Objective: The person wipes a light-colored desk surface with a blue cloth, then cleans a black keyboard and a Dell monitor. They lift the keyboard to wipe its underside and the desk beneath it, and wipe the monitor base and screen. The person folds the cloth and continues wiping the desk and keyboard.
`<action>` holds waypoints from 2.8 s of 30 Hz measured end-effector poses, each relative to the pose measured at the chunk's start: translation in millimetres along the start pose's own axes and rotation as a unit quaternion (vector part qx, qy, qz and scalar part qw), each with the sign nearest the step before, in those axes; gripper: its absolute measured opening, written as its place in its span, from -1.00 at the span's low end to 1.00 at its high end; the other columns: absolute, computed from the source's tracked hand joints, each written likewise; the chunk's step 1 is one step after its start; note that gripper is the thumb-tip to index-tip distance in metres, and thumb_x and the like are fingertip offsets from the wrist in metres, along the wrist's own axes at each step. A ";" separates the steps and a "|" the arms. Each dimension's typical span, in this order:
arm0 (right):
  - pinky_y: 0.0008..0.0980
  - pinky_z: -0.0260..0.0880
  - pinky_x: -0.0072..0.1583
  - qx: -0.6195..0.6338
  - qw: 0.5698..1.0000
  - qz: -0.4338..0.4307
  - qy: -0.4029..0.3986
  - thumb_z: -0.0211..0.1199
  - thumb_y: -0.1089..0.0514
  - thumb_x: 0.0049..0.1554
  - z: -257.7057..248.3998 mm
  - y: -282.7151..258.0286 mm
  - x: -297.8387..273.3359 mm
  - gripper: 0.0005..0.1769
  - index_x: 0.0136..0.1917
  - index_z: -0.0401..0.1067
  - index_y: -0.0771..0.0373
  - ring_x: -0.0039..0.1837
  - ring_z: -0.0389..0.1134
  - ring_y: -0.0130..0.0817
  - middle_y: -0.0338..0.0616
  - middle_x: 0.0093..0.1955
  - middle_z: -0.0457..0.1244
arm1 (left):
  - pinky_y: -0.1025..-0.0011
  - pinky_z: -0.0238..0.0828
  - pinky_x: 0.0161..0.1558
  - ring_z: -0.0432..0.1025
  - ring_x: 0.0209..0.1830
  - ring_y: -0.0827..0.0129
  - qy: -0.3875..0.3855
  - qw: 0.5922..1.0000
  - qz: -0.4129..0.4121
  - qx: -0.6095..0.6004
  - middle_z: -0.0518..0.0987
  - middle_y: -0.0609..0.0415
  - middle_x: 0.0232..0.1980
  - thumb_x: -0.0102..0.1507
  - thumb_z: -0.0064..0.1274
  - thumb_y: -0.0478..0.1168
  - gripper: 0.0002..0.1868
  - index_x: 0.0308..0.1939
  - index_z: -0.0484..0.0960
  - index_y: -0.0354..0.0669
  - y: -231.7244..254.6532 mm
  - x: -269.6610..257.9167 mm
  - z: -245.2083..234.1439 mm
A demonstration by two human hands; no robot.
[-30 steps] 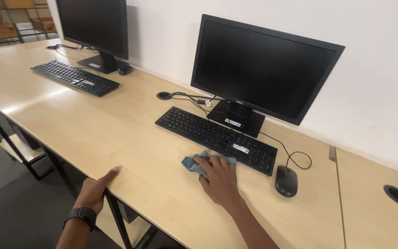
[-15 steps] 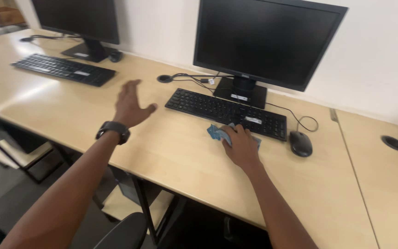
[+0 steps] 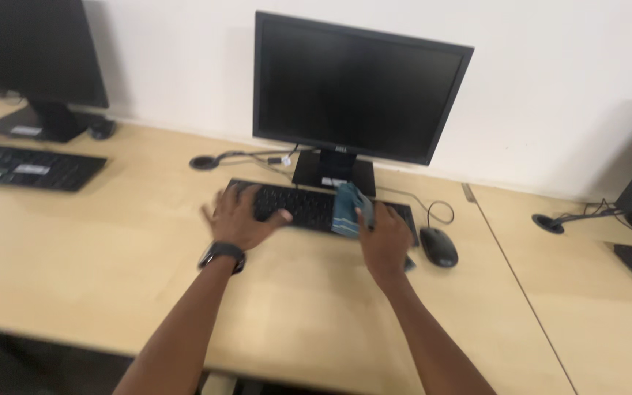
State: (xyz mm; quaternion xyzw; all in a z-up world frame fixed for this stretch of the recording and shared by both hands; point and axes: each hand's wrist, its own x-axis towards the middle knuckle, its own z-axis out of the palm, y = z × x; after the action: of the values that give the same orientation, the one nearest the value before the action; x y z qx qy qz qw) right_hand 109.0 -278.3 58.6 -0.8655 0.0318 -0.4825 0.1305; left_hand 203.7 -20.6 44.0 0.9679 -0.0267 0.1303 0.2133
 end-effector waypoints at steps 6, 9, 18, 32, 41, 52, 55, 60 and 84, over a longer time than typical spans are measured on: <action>-0.02 0.35 -0.11 -0.055 0.988 0.142 -0.014 0.32 -0.11 0.21 -4.9 50.2 15.4 -0.60 -0.15 0.44 0.30 -0.12 0.41 0.02 0.00 -0.21 0.33 | -0.21 -0.24 0.49 0.05 0.49 -0.18 0.058 0.990 -0.089 -0.090 0.32 -0.37 0.41 0.14 -0.14 0.67 0.16 0.51 0.27 -0.13 -48.9 33.5 32.9; 0.01 0.33 0.03 -0.050 0.987 0.140 -0.061 0.31 -0.13 0.22 1.7 57.0 8.9 -0.60 0.10 0.45 0.23 0.00 0.37 0.06 0.06 -0.10 0.34 | -0.17 -0.13 0.43 0.09 0.39 -0.31 0.064 0.992 -0.077 -0.075 0.31 -0.49 0.33 0.07 -0.02 0.63 0.18 0.48 0.30 -0.17 -29.6 31.8 44.3; 0.08 0.08 0.28 -0.030 0.991 -0.018 -0.129 0.33 0.00 0.07 20.0 63.3 -9.4 -0.36 0.42 0.34 -0.03 0.33 0.16 0.01 0.00 0.39 0.23 | -0.15 0.13 0.23 0.16 0.18 -0.22 0.029 0.997 -0.011 -0.074 0.31 -0.38 0.15 0.00 0.14 0.55 0.14 0.42 0.34 -0.13 30.1 10.8 43.6; -0.05 0.30 0.02 -0.031 0.978 0.205 -0.002 0.25 0.12 0.17 -16.8 81.7 8.4 -0.75 0.09 0.41 0.25 -0.02 0.33 -0.02 -0.03 -0.12 0.36 | 0.05 0.37 0.26 0.22 0.36 -0.28 -0.103 0.966 0.072 -0.226 0.16 -0.45 0.37 -0.28 0.59 0.17 0.51 0.54 -0.11 0.04 159.7 -23.1 65.1; 0.00 0.34 0.09 0.092 0.894 0.379 0.220 0.14 -0.03 0.27 -3.9 156.9 -9.3 -0.61 0.19 0.30 0.32 0.06 0.37 0.10 0.16 0.00 0.34 | 0.29 0.48 -0.14 0.48 -0.04 0.27 -0.224 0.789 -0.089 -0.566 0.56 0.09 0.00 0.27 -0.16 0.23 -0.28 0.47 0.09 0.21 185.9 -24.6 88.6; -0.31 0.50 0.06 0.621 0.535 0.573 0.026 0.17 -0.16 0.04 -95.7 157.2 -10.8 -0.52 0.15 0.51 0.07 -0.02 0.47 -0.26 -0.15 0.02 0.45 | 0.25 0.37 -0.36 0.40 -0.47 0.32 0.022 0.782 -0.014 -0.622 0.50 -0.01 -0.38 0.44 -0.28 0.09 -0.64 -0.05 0.33 -0.14 276.1 -99.7 108.2; -0.28 0.45 0.04 0.598 0.541 0.590 0.026 0.21 -0.11 0.09 -101.6 183.2 -20.5 -0.54 0.17 0.49 0.15 -0.05 0.44 -0.23 -0.12 0.00 0.42 | 0.26 0.52 -0.33 0.55 -0.41 0.30 -0.119 0.728 0.001 -0.676 0.61 -0.07 -0.29 0.34 -0.22 0.22 -0.47 0.07 0.23 -0.15 297.7 -128.3 106.6; -0.29 0.37 0.08 0.494 0.656 0.567 -0.064 0.27 0.00 0.14 -133.9 291.6 -34.9 -0.54 0.25 0.47 0.23 -0.01 0.41 -0.23 -0.07 0.05 0.40 | 0.30 0.54 -0.08 0.63 -0.11 0.18 -0.317 0.718 0.254 -0.566 0.71 -0.22 -0.06 0.34 -0.14 0.26 -0.26 0.32 0.11 -0.23 298.6 -127.3 113.0; -0.05 0.49 -0.14 -0.144 0.911 0.270 -0.277 0.22 -0.39 0.16 -93.3 232.3 103.8 -0.34 -0.28 0.54 0.29 -0.35 0.43 -0.15 -0.02 -0.44 0.36 | -0.15 -0.19 0.50 -0.06 0.61 -0.04 0.002 0.989 0.027 -0.149 0.18 -0.12 0.54 0.22 0.02 0.29 -0.07 0.55 0.14 -0.03 44.0 101.7 140.5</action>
State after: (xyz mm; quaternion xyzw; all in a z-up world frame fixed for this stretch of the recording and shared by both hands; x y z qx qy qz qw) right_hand 102.1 -539.2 131.5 -0.9322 0.2964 -0.1595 0.1333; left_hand 330.9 -119.2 -34.3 0.9241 -0.0718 0.1325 0.3512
